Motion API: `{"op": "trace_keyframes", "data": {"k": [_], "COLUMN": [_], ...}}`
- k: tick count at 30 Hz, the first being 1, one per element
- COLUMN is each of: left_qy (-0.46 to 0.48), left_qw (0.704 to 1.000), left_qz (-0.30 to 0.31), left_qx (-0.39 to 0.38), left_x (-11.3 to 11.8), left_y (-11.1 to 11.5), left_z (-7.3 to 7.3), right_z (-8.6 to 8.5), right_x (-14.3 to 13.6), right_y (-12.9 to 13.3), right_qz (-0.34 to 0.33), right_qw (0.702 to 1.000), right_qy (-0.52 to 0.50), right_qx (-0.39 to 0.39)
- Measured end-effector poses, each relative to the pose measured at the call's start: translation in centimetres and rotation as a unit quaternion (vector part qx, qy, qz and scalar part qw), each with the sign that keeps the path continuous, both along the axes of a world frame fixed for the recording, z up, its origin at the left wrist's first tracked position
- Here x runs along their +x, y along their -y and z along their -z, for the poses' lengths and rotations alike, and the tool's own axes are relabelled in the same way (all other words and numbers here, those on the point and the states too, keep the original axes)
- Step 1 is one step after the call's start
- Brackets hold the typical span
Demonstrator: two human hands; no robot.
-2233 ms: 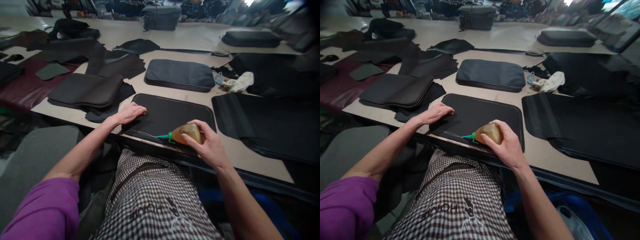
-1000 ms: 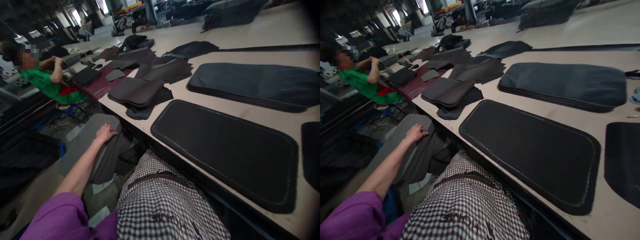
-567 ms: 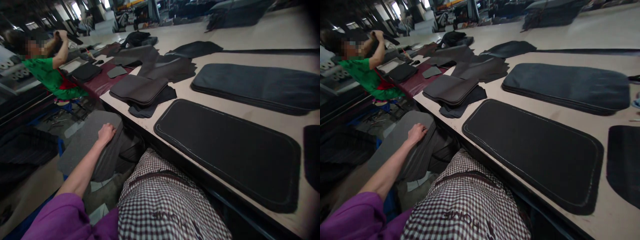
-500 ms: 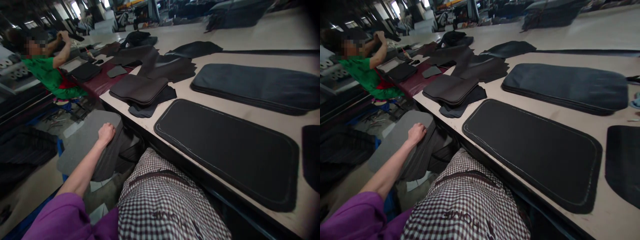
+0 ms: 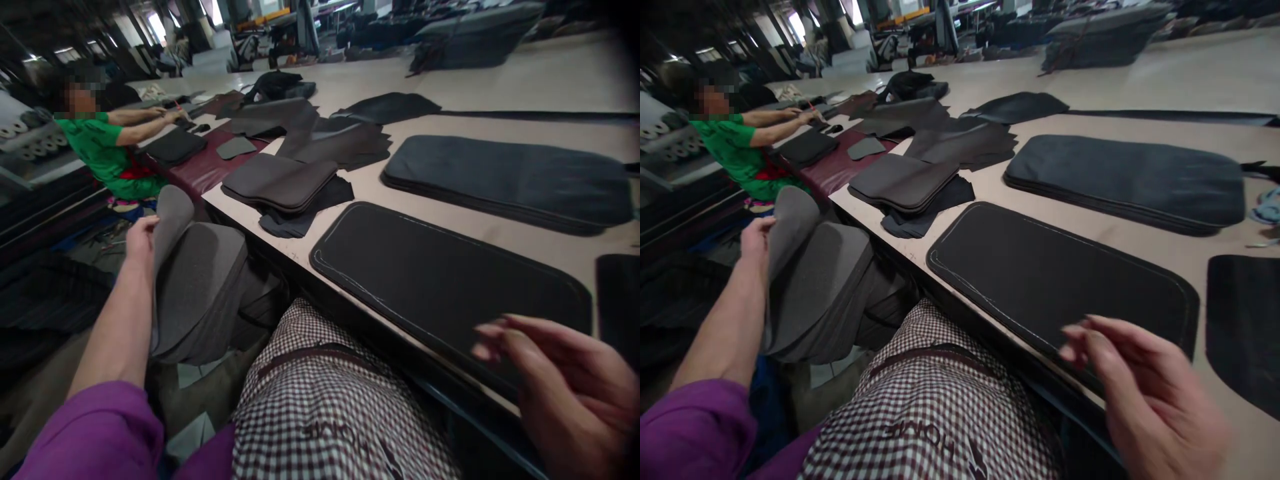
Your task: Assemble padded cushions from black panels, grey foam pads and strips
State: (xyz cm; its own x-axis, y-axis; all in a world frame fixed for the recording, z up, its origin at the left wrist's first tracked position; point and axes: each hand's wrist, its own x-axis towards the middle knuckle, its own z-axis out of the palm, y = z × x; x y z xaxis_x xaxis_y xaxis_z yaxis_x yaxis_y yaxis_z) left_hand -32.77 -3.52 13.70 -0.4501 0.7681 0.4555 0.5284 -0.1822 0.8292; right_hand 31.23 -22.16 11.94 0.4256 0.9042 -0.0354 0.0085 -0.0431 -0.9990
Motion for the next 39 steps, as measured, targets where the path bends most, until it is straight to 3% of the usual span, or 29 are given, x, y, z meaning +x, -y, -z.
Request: {"op": "trace_keyframes", "data": {"k": [2,4,6,8,9,11,13,14,16,18,20,21,23,24,25,27,30,32,36,39], "left_qy": [0.034,0.063,0.07,0.006,-0.045,-0.167,-0.243,-0.262,-0.266,-0.234,-0.173,-0.138,-0.059,-0.011,0.048,0.219,0.327,0.377,0.454,0.476], "left_qw": [0.998,0.994,0.979,0.947,0.917,0.82,0.737,0.711,0.689,0.706,0.775,0.828,0.93,0.961,0.971,0.939,0.883,0.855,0.817,0.809], "left_qz": [0.009,0.067,0.19,0.319,0.39,0.538,0.627,0.651,0.674,0.667,0.604,0.537,0.341,0.229,0.135,0.025,0.029,0.062,0.107,0.116], "left_qx": [0.042,0.056,0.018,-0.047,-0.074,-0.101,-0.066,-0.05,-0.029,-0.039,-0.067,-0.084,-0.126,-0.153,-0.19,-0.265,-0.335,-0.352,-0.34,-0.324], "left_x": [1.0,4.2,9.6,16.0,19.2,24.8,28.8,30.1,31.2,30.5,28.4,27.0,24.0,22.4,21.0,18.6,17.3,17.8,20.6,22.0], "left_y": [-0.2,0.0,0.7,1.7,2.2,2.9,3.1,3.0,2.8,2.7,3.0,3.4,4.4,5.1,5.9,7.6,9.4,9.5,7.8,6.9], "left_z": [-2.7,-4.7,-5.9,-6.1,-5.8,-4.2,-1.9,-0.7,1.4,2.9,4.3,5.1,7.5,9.1,10.9,14.8,19.8,22.2,24.7,24.8], "right_z": [0.8,0.9,0.4,-0.4,-0.8,-1.2,-0.9,-0.4,0.9,2.0,2.6,2.6,2.3,2.1,1.9,1.4,1.0,0.7,0.4,0.4], "right_x": [-1.7,-3.5,-5.1,-6.4,-6.8,-7.4,-7.6,-7.7,-7.7,-7.8,-7.9,-8.0,-8.1,-8.2,-8.3,-8.4,-8.6,-8.7,-8.6,-8.1], "right_y": [-2.3,-4.7,-7.0,-8.9,-9.8,-11.1,-12.1,-12.4,-12.8,-12.8,-12.7,-12.6,-12.4,-12.4,-12.4,-12.3,-12.3,-12.3,-12.0,-11.7], "right_qz": [-0.075,-0.199,-0.288,-0.334,-0.344,-0.343,-0.309,-0.284,-0.226,-0.186,-0.168,-0.165,-0.166,-0.17,-0.174,-0.178,-0.181,-0.185,-0.185,-0.179], "right_qw": [0.997,0.98,0.952,0.927,0.918,0.911,0.928,0.942,0.968,0.981,0.985,0.986,0.986,0.985,0.985,0.984,0.983,0.983,0.982,0.983], "right_qy": [0.02,-0.022,-0.1,-0.169,-0.199,-0.229,-0.203,-0.17,-0.096,-0.049,-0.034,-0.032,-0.026,-0.021,-0.014,-0.004,-0.007,-0.013,-0.021,-0.012], "right_qx": [0.006,0.0,0.004,0.011,0.009,-0.013,-0.047,-0.058,-0.055,-0.033,-0.013,-0.007,0.004,0.008,0.01,0.012,0.016,0.019,0.024,0.028]}}
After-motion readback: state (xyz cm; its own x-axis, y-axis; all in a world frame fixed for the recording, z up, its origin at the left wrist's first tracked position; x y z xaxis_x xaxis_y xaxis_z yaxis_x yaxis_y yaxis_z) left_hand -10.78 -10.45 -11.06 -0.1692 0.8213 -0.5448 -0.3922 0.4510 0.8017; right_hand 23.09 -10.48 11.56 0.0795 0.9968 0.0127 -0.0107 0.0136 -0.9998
